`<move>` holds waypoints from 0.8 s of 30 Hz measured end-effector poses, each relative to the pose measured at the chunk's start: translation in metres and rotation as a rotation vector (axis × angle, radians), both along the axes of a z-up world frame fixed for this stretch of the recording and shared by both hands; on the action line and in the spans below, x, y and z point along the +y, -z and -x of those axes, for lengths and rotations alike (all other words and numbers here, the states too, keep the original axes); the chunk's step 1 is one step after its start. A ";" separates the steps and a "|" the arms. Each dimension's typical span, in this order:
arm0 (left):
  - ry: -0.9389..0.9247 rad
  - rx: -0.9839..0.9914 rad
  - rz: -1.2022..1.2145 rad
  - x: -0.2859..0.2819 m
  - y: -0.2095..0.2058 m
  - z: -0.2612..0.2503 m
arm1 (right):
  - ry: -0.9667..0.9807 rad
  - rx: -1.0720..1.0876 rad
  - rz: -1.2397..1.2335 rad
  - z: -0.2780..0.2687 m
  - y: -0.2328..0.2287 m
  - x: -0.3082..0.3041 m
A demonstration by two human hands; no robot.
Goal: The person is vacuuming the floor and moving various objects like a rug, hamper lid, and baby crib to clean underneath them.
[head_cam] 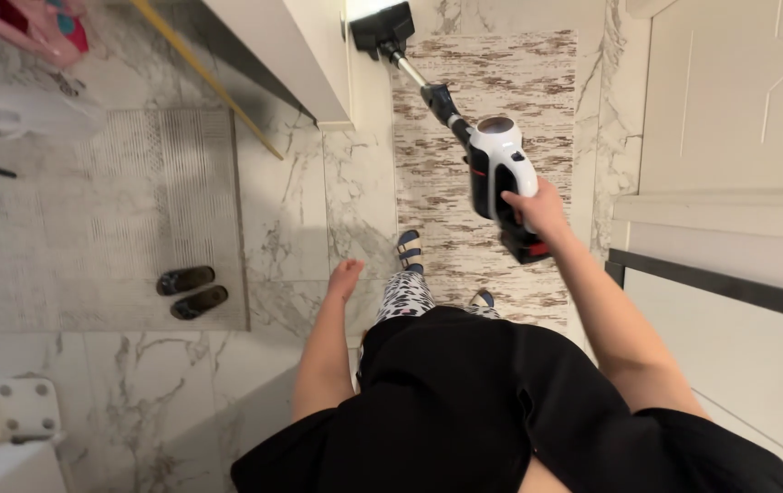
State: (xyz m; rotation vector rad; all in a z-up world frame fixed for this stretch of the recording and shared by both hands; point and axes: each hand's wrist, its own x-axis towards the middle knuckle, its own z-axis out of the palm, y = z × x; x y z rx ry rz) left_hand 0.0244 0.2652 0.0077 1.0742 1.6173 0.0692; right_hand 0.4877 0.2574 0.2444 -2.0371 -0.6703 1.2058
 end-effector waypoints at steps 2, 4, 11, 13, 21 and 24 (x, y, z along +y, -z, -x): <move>0.040 0.008 0.029 0.002 -0.002 -0.001 | -0.096 -0.210 0.022 -0.005 -0.022 -0.012; 0.078 0.013 0.059 0.002 -0.003 0.000 | -0.197 -0.421 0.052 -0.001 -0.050 -0.031; 0.203 0.033 0.112 0.026 -0.004 -0.018 | 0.158 0.078 0.167 0.021 -0.077 -0.103; 0.232 0.044 0.105 0.043 -0.001 -0.029 | 0.262 0.188 0.130 0.017 -0.070 -0.103; 0.152 -0.025 0.016 0.111 -0.005 -0.116 | 0.439 0.377 -0.009 -0.034 -0.006 -0.061; 0.106 -0.073 -0.019 0.109 -0.002 -0.144 | 0.457 0.431 -0.059 -0.058 0.014 -0.029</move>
